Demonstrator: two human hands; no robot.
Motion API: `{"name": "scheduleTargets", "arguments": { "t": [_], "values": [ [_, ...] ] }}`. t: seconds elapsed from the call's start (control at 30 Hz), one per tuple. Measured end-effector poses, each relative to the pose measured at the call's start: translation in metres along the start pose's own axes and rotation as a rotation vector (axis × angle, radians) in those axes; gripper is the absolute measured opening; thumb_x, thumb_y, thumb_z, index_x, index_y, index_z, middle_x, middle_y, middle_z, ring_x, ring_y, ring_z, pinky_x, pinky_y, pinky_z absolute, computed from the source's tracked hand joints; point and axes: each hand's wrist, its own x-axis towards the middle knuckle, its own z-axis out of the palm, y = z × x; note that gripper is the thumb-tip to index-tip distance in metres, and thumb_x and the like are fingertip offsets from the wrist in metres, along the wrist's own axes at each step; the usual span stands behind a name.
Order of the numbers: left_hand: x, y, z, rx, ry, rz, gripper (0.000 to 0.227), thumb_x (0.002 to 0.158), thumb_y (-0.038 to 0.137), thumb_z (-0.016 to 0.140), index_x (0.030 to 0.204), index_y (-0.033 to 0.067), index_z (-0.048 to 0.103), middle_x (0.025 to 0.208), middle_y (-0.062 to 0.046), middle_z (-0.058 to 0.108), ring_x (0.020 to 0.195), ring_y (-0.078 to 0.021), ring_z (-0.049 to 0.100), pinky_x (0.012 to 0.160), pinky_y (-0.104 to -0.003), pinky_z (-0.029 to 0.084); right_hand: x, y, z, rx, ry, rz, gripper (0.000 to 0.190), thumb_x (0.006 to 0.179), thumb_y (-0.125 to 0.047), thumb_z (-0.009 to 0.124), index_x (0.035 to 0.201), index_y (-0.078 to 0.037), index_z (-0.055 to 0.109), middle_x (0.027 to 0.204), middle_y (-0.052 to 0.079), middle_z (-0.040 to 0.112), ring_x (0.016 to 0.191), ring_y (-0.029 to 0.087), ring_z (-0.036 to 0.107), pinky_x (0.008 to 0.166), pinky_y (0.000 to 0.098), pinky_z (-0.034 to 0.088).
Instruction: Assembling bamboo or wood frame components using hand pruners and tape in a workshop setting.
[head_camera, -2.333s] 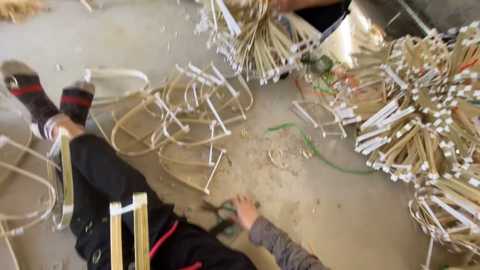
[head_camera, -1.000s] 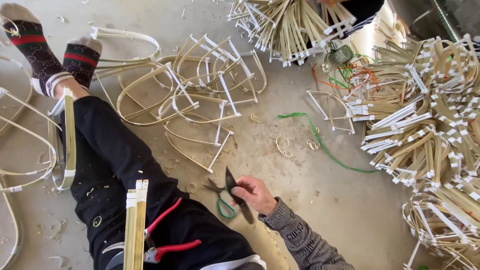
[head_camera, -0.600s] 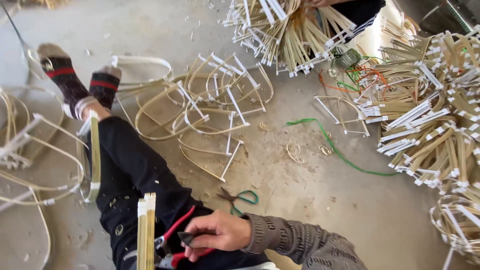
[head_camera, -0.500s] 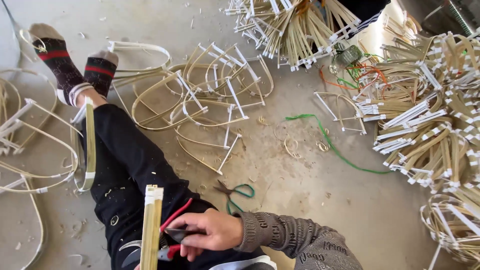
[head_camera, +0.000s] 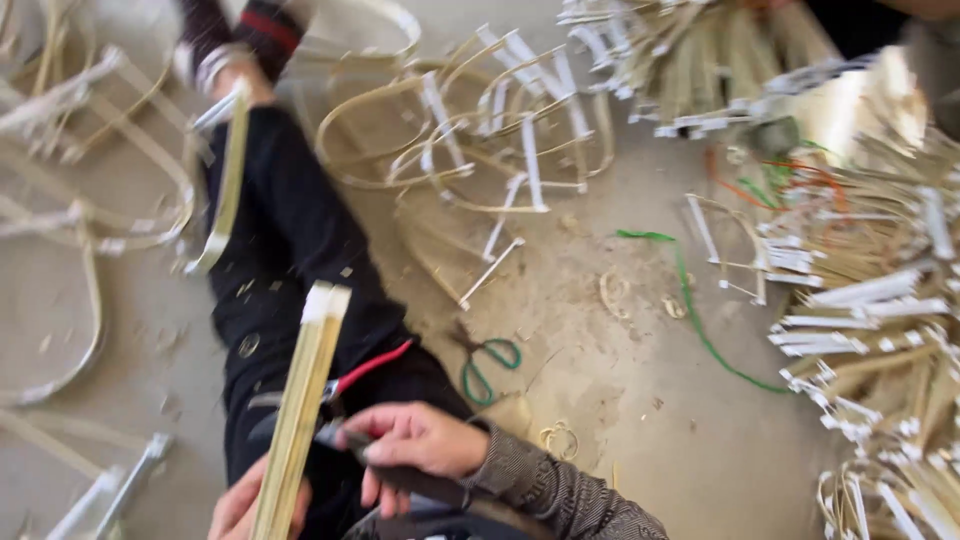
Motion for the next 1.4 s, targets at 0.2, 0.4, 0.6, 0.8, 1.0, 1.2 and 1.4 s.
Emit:
{"name": "scheduleTargets", "arguments": {
  "t": [0.2, 0.4, 0.6, 0.8, 1.0, 1.2, 1.4],
  "values": [
    [-0.014, 0.185, 0.205, -0.063, 0.293, -0.209, 0.051, 0.098, 0.018, 0.054, 0.145, 0.0003, 0.055, 0.094, -0.002, 0.072, 0.066, -0.0038, 0.061, 0.054, -0.019, 0.047, 0.008, 0.001, 0.014, -0.107, 0.018, 0.020, 0.065, 0.111, -0.012, 0.049, 0.165, -0.002, 0.015, 0.091, 0.020, 0.071, 0.069, 0.023, 0.072, 0.062, 0.0324, 0.058],
    [-0.006, 0.181, 0.197, -0.172, 0.249, -0.209, 0.052, 0.100, 0.014, 0.052, 0.150, -0.0019, 0.052, 0.083, 0.000, 0.067, 0.068, -0.0040, 0.060, 0.060, -0.019, 0.048, 0.030, -0.011, 0.029, -0.122, 0.057, 0.013, 0.064, 0.106, -0.013, 0.052, 0.160, -0.005, 0.017, 0.090, 0.017, 0.071, 0.064, 0.022, 0.070, 0.054, 0.0301, 0.056],
    [-0.022, 0.177, 0.193, 0.028, 0.189, -0.138, 0.051, 0.100, 0.015, 0.056, 0.148, -0.0015, 0.055, 0.068, 0.002, 0.058, 0.059, -0.0031, 0.050, 0.053, -0.019, 0.040, 0.032, -0.003, 0.006, -0.086, 0.133, 0.018, 0.062, 0.105, -0.011, 0.058, 0.158, -0.005, 0.026, 0.085, 0.014, 0.070, 0.064, 0.017, 0.067, 0.058, 0.0284, 0.056],
    [-0.032, 0.176, 0.192, 0.084, 0.218, -0.189, 0.053, 0.097, 0.015, 0.059, 0.148, 0.0016, 0.055, 0.065, 0.002, 0.056, 0.057, -0.0037, 0.049, 0.050, -0.020, 0.039, 0.027, -0.030, 0.013, -0.115, 0.157, -0.065, 0.057, 0.104, -0.010, 0.059, 0.155, -0.005, 0.033, 0.083, 0.011, 0.070, 0.063, 0.015, 0.066, 0.057, 0.0266, 0.054],
    [-0.035, 0.175, 0.191, 0.201, 0.237, -0.180, 0.053, 0.097, 0.016, 0.059, 0.148, 0.0040, 0.057, 0.064, 0.003, 0.055, 0.055, -0.0027, 0.046, 0.048, -0.019, 0.035, 0.023, -0.031, 0.022, -0.091, 0.171, -0.004, 0.057, 0.104, -0.009, 0.058, 0.158, -0.006, 0.037, 0.079, 0.010, 0.068, 0.056, 0.012, 0.061, 0.052, 0.0237, 0.050],
    [-0.032, 0.171, 0.190, 0.201, 0.219, -0.065, 0.052, 0.097, 0.013, 0.059, 0.148, 0.0028, 0.055, 0.070, 0.003, 0.057, 0.060, -0.0038, 0.051, 0.052, -0.020, 0.041, 0.024, -0.031, 0.035, -0.156, 0.179, 0.020, 0.055, 0.102, -0.009, 0.057, 0.154, -0.006, 0.037, 0.075, 0.011, 0.068, 0.051, 0.013, 0.061, 0.047, 0.0246, 0.049],
    [-0.040, 0.178, 0.194, 0.300, 0.207, -0.079, 0.052, 0.097, 0.013, 0.057, 0.149, 0.0049, 0.054, 0.069, 0.004, 0.055, 0.060, -0.0037, 0.049, 0.051, -0.021, 0.042, 0.020, -0.029, 0.037, -0.122, 0.169, -0.009, 0.056, 0.104, -0.010, 0.056, 0.155, -0.005, 0.036, 0.075, 0.012, 0.068, 0.051, 0.014, 0.061, 0.049, 0.0254, 0.049]
  ]
}}
